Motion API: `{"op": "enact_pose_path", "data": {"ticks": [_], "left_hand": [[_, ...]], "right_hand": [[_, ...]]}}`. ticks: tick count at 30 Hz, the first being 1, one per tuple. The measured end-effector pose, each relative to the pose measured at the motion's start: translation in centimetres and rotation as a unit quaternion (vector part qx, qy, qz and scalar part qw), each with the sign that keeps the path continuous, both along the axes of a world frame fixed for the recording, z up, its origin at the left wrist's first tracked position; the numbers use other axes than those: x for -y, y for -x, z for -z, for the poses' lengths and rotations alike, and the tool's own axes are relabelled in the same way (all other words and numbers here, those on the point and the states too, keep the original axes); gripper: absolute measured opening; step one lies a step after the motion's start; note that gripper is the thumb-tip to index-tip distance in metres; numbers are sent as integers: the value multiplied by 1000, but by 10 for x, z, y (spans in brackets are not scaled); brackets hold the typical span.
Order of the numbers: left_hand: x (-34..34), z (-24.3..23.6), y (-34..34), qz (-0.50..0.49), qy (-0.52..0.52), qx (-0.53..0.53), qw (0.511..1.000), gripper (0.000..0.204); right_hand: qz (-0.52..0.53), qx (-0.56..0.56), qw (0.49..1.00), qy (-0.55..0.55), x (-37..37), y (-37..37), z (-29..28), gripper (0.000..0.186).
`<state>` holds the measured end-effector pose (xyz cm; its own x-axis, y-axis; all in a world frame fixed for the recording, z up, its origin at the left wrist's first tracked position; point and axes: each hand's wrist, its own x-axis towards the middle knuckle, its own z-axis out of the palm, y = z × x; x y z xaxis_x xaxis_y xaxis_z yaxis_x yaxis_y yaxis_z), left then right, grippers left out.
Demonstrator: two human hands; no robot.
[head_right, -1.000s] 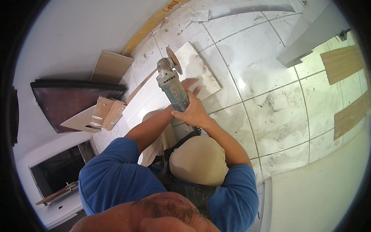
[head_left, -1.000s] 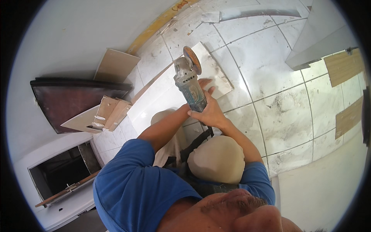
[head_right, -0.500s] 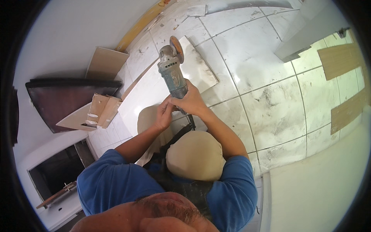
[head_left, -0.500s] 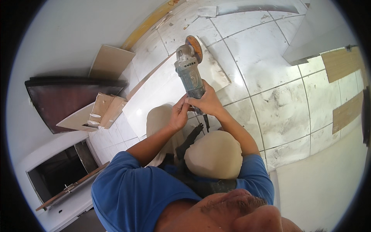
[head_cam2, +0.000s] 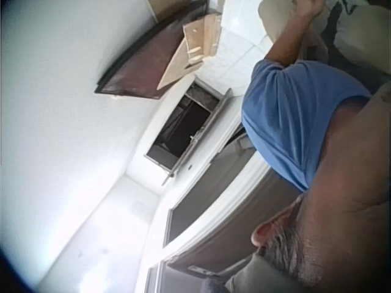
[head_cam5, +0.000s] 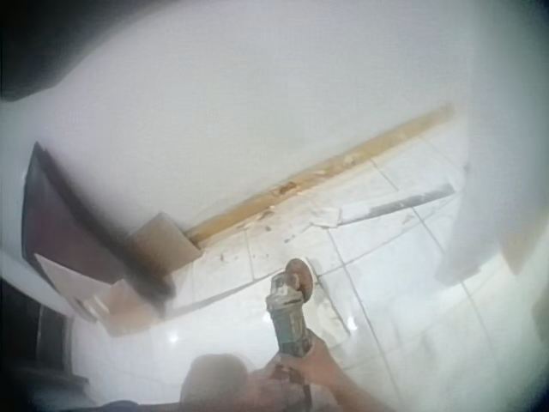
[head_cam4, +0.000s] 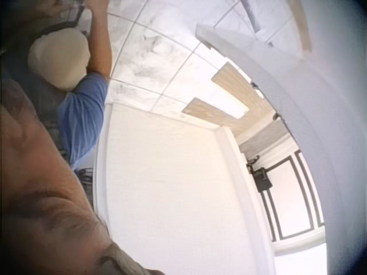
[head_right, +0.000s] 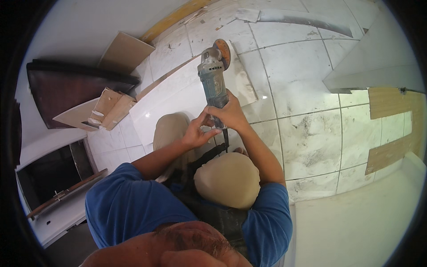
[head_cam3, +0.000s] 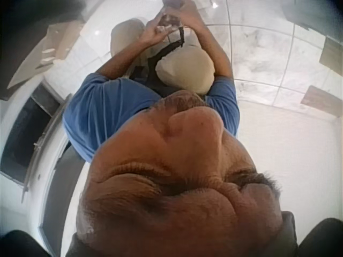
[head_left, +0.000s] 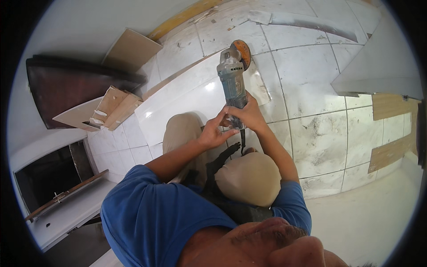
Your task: The person uses an angle grinder to cut a white ceramic tile placed on the floor. They hold the tile with one hand and guide the grinder along a marked line with the other, then lift the cut piece.
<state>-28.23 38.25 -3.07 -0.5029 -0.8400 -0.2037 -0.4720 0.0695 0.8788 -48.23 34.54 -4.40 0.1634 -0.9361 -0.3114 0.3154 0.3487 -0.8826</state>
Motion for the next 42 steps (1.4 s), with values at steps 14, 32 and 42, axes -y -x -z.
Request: {"op": "enact_pose_path", "data": {"ticks": [14, 32, 42], "left_hand": [[7, -2, 12, -64, -94, -155, 981, 87], [48, -22, 38, -314, -440, -303, 785, 103], [46, -9, 40, -328, -429, -315, 780, 103]], "right_hand": [[60, 49, 996, -52, -1, 9, -13, 47], [-11, -87, 996, 29, -19, -15, -12, 85], [-9, -87, 996, 36, -17, -15, 6, 91]]}}
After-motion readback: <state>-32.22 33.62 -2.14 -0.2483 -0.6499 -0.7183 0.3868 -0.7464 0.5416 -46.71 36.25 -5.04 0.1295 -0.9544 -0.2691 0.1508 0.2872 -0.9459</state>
